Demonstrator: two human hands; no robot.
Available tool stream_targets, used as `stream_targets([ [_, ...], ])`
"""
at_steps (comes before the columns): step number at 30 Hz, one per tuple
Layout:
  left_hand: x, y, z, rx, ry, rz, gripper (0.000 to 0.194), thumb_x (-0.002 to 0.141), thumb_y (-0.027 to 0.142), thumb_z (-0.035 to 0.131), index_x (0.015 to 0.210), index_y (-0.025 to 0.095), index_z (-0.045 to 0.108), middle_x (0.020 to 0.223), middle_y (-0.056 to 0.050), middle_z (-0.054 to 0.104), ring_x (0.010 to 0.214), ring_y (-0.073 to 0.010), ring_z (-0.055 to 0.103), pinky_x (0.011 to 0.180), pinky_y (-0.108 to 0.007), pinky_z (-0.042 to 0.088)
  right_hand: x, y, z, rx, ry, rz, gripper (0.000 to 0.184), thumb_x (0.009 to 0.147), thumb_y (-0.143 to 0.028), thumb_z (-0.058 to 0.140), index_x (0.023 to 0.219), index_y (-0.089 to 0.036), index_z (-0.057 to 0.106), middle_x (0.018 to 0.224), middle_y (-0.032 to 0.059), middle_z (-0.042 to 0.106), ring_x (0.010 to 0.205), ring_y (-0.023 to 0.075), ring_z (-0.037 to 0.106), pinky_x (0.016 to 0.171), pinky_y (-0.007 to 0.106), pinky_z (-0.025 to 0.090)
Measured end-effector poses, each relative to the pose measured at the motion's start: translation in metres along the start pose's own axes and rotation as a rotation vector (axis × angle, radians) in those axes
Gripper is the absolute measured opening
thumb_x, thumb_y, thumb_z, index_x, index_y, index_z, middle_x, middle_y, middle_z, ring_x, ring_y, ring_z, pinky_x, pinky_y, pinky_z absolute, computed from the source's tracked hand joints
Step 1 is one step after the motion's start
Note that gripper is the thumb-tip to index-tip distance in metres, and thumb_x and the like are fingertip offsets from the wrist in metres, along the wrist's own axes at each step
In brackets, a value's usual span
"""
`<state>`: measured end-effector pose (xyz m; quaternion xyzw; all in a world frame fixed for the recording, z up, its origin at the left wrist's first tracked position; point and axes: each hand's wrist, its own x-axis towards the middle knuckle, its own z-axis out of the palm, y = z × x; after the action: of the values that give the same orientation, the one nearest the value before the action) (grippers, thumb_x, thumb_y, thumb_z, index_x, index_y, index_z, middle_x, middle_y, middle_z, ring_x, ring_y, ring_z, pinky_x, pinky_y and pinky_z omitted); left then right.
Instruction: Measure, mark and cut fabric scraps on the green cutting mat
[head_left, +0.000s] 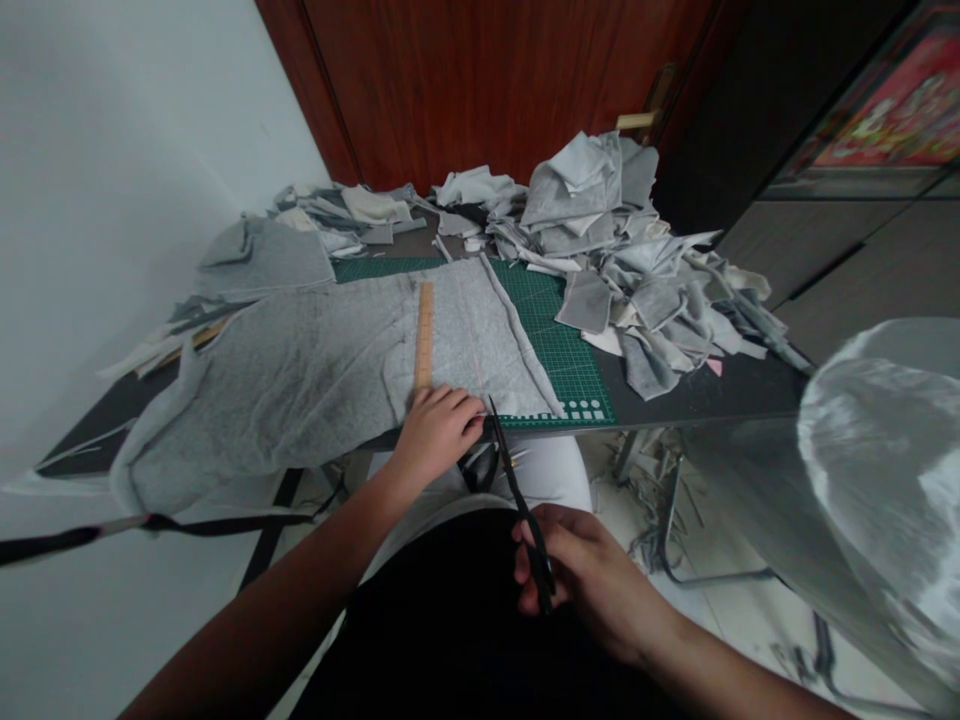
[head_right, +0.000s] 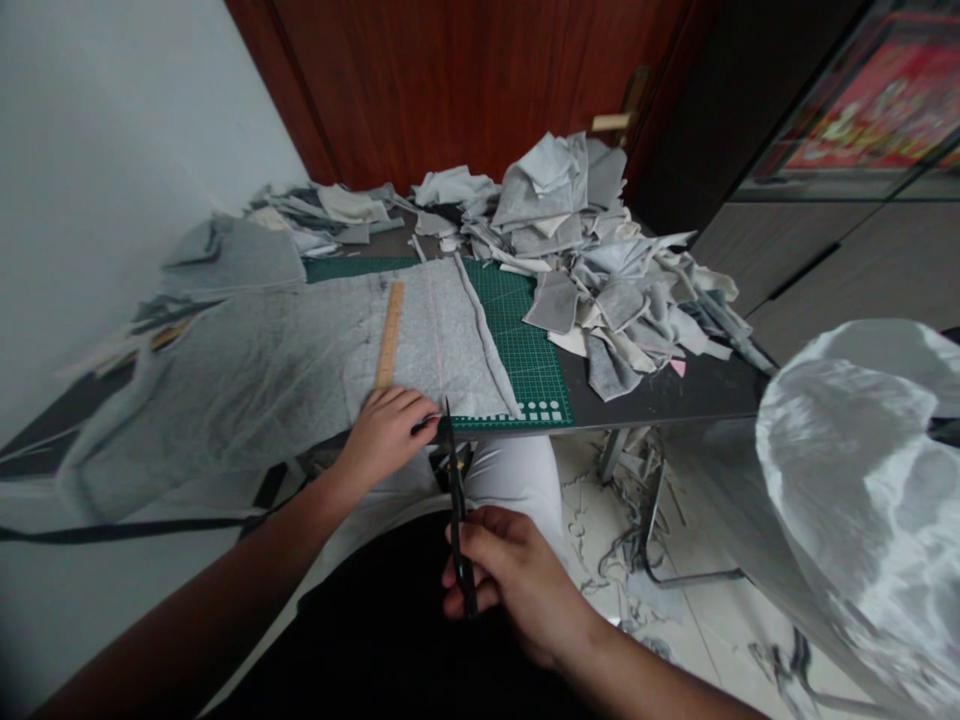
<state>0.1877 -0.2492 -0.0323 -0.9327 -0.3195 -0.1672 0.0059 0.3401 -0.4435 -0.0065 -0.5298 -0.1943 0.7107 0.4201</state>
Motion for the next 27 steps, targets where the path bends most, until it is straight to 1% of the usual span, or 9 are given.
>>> stream_targets([
  [12,-0.0037,0.0026,0.0025,0.010,0.010,0.009,0.010,0.098,0.025,0.061,0.093,0.022,0.069,0.092,-0.005,0.071,0.096,-0.0246,0.060,0.087,-0.040,0.041,0.0048,0.0059,-0.0045,-0.008,-0.023,0.006,0.055,0.073,-0.060,0.082,0.095,-0.013,0.063,0.074,0.0013,0.068,0.054,0.0116,0.066,0.051,0.021,0.047],
  [18,-0.0035,0.0022,0.0035,0.016,0.014,0.013,0.012,0.099,0.026,0.060,0.091,0.022,0.069,0.091,-0.005,0.070,0.096,-0.0247,0.059,0.086,-0.040,0.041,0.0052,0.0047,-0.0031,-0.004,-0.013,0.013,0.060,0.069,-0.062,0.085,0.095,-0.012,0.064,0.073,0.0008,0.067,0.053,0.0110,0.064,0.052,0.021,0.047],
  [22,-0.0036,0.0026,0.0042,0.017,0.014,0.010,0.011,0.099,0.025,0.061,0.092,0.022,0.069,0.091,-0.004,0.070,0.096,-0.0247,0.059,0.086,-0.040,0.041,0.0059,0.0036,-0.0034,-0.022,-0.002,0.017,0.062,0.069,-0.065,0.083,0.095,-0.012,0.065,0.076,0.0025,0.069,0.053,0.0105,0.064,0.052,0.021,0.045],
  [27,-0.0031,0.0022,0.0045,0.017,0.007,0.014,0.012,0.099,0.026,0.060,0.094,0.023,0.070,0.092,-0.004,0.070,0.096,-0.0247,0.059,0.085,-0.040,0.040,0.0045,-0.0001,-0.0047,-0.055,-0.007,0.033,0.063,0.073,-0.066,0.081,0.103,-0.011,0.066,0.087,0.0075,0.074,0.060,0.0125,0.070,0.054,0.020,0.044],
])
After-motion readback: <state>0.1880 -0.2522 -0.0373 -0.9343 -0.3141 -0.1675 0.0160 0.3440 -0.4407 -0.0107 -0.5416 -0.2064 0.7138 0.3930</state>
